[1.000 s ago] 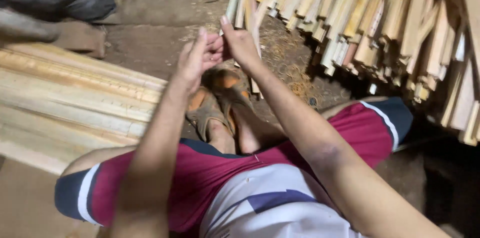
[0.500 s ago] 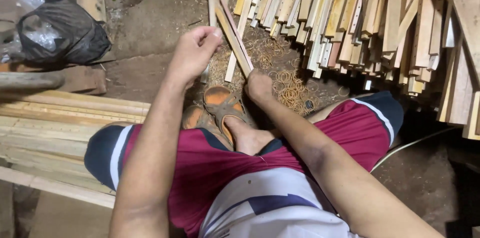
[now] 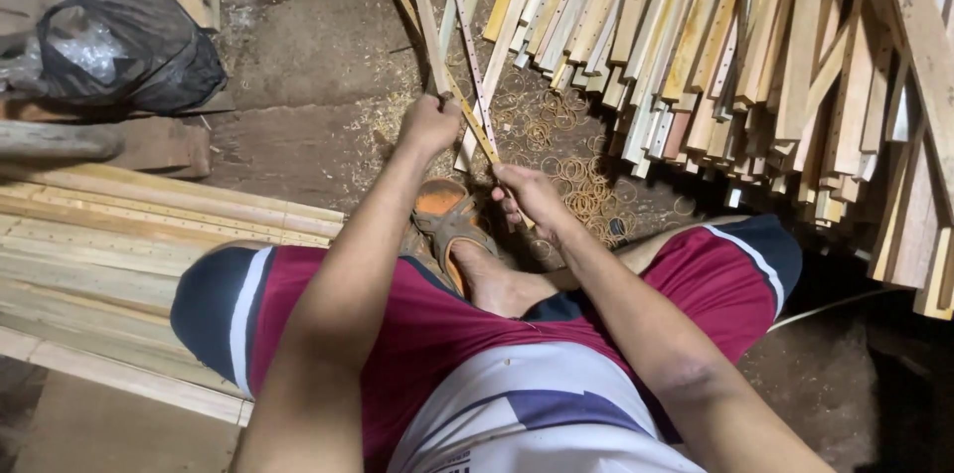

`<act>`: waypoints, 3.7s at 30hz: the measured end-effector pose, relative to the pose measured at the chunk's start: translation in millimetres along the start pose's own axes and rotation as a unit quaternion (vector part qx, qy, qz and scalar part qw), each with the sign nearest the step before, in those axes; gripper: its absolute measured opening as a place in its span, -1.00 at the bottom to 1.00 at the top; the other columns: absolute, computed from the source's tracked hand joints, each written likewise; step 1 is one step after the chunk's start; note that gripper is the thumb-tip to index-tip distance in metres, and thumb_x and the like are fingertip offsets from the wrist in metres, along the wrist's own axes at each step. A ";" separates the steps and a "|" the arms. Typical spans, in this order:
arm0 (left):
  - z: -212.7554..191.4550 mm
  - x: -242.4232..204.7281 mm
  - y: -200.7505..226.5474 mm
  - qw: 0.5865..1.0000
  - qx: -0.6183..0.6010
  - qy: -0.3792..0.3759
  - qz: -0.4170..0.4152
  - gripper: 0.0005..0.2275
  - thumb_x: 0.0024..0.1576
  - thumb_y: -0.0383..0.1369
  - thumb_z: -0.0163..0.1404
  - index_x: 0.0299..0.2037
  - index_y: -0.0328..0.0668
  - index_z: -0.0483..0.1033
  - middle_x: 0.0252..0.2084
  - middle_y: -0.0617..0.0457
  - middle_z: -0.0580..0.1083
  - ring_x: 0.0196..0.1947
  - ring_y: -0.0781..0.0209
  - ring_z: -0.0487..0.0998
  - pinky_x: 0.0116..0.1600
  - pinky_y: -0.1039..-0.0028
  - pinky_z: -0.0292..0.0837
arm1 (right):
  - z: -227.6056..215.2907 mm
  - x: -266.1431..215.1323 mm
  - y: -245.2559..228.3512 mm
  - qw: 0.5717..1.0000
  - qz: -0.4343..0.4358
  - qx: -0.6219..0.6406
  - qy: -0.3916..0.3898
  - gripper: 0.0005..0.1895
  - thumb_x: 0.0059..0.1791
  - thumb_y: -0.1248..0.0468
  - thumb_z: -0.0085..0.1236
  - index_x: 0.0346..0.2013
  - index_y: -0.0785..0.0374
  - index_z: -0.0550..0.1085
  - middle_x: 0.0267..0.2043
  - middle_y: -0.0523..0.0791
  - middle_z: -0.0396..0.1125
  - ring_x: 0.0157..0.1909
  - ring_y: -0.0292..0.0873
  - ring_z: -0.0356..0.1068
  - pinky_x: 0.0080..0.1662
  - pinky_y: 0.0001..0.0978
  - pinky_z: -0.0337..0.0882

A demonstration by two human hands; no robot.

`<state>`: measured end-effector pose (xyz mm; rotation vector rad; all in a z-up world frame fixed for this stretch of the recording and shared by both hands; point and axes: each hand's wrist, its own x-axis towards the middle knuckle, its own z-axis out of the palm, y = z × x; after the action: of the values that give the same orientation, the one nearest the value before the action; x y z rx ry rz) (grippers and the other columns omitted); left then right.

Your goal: The person sits on the floor and repeatedly picks up thin wooden strips with pre-drilled holes from a pile, inspects them, and places them into a separate stack. The person handles the strips one by one or in small groups, organizing them into a neat pile.

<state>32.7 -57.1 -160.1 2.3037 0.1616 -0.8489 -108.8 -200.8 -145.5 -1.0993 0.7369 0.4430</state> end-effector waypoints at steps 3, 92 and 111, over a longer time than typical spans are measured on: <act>16.4 22.3 -31.2 0.957 -0.290 -0.007 0.011 -0.56 0.26 -0.12 -0.13 -0.07 -0.53 0.48 -0.58 -0.05 0.38 -0.73 0.19 0.46 -0.67 0.47 0.35 | 16.3 -20.0 -0.9 0.995 0.008 0.094 -0.032 -0.69 0.12 0.11 0.01 -0.04 0.32 0.39 -0.51 -0.05 0.33 -0.73 -0.43 0.09 -0.71 -0.65 0.10; -44.1 11.3 -5.3 0.870 -0.462 0.095 0.144 -0.60 0.33 -0.17 -0.11 0.16 -0.41 0.26 -0.41 0.00 0.26 -0.70 0.38 0.31 -0.76 0.60 0.29 | -2.8 194.5 28.4 0.899 -0.103 -0.331 0.266 -0.61 -0.22 0.07 0.37 -0.33 0.15 0.37 -0.29 0.09 0.47 -0.02 0.22 0.49 -0.02 0.05 0.46; -14.3 38.0 -5.7 0.835 -0.517 0.062 0.180 -0.56 0.34 -0.11 -0.09 0.22 -0.33 0.24 0.05 -0.24 0.40 -0.01 -0.03 0.59 0.05 0.13 0.64 | 57.0 44.1 -5.6 0.961 -0.264 0.075 0.028 -0.77 0.13 0.30 -0.02 0.05 0.34 0.40 -0.26 0.06 0.48 -0.30 -0.16 0.55 -0.18 -0.34 0.63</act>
<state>68.2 -47.8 -178.6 1.2821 0.1759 -0.2674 -56.9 -152.4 -159.3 -1.1161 0.4876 -0.0980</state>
